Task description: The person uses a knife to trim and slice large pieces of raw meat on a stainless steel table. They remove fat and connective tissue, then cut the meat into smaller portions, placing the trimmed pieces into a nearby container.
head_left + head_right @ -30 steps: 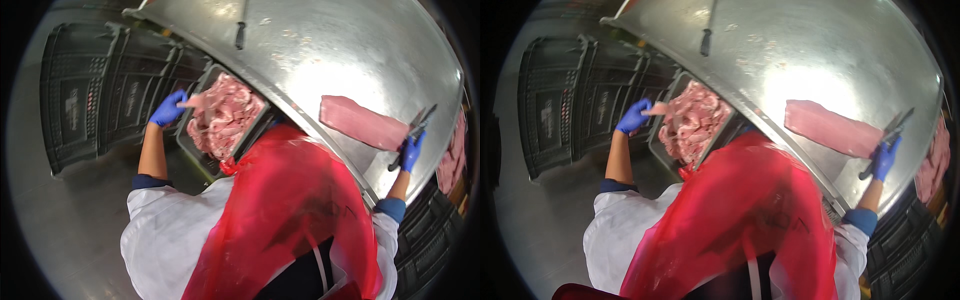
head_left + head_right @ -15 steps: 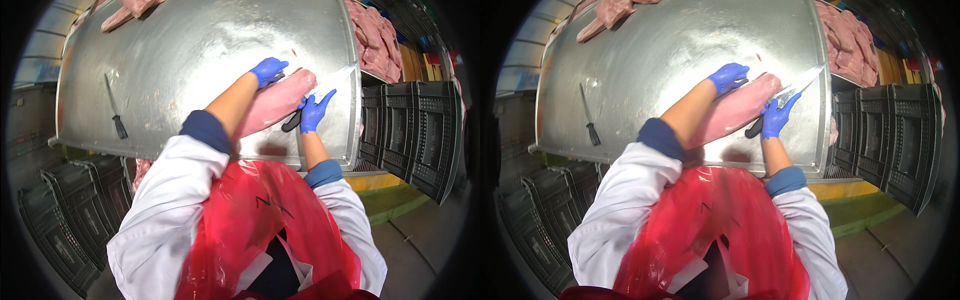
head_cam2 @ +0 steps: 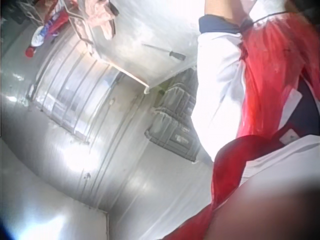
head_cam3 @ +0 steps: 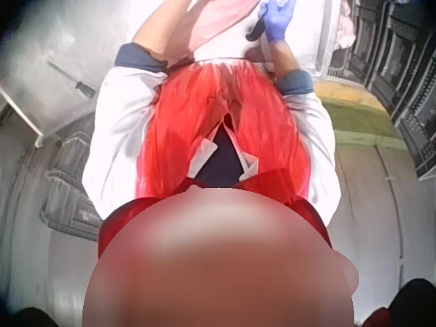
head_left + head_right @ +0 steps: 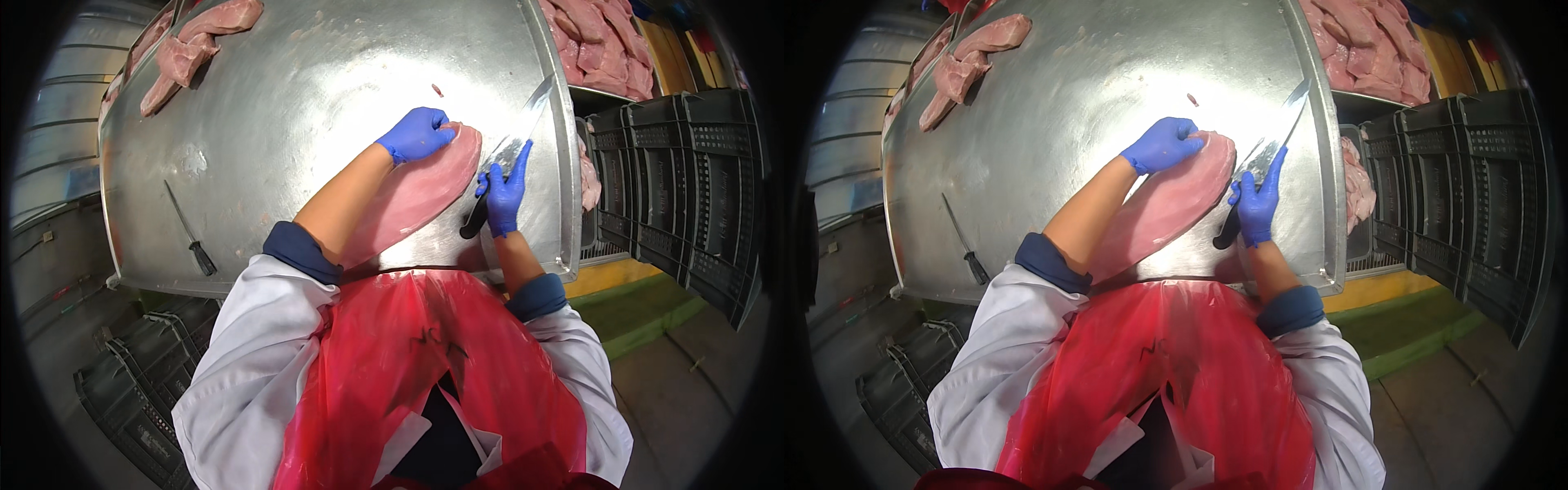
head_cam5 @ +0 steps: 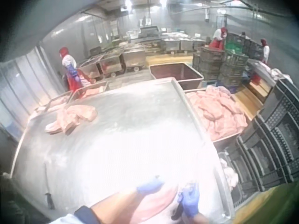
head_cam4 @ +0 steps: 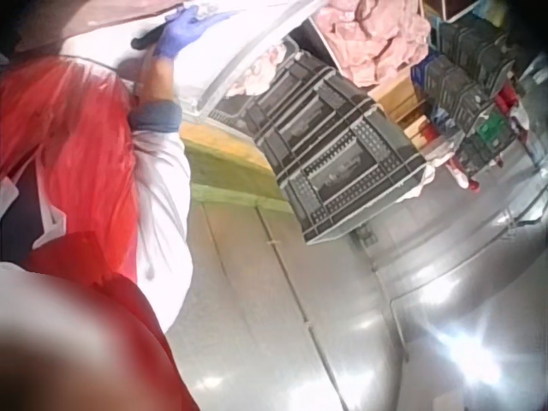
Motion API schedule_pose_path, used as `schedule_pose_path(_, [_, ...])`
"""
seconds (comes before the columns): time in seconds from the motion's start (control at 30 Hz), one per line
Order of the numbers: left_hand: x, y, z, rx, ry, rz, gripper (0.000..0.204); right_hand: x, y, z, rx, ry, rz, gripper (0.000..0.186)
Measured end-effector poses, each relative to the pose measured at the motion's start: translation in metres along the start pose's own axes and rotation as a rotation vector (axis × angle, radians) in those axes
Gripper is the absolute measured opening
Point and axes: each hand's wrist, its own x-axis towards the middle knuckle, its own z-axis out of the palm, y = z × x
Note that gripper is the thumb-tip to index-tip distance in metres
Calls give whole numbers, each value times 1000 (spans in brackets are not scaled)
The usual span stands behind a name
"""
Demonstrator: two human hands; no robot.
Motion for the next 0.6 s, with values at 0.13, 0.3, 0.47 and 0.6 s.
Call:
schedule_pose_path(0.13, [-19, 15, 2, -69, 57, 33, 32, 12, -56, 27, -311, -103, 47, 80])
schedule_pose_path(0.3, [-19, 24, 14, -107, 75, 102, 30, 13, -83, 17, -641, -435, 293, 76])
schedule_pose_path(0.47, [-13, 18, 4, -206, 9, 169, 26, -50, -113, -8, -698, -611, 440, 77])
schedule_pose_path(0.6, [-27, 51, 8, -151, -74, 337, 19, 17, -63, 19, -496, -526, 492, 72])
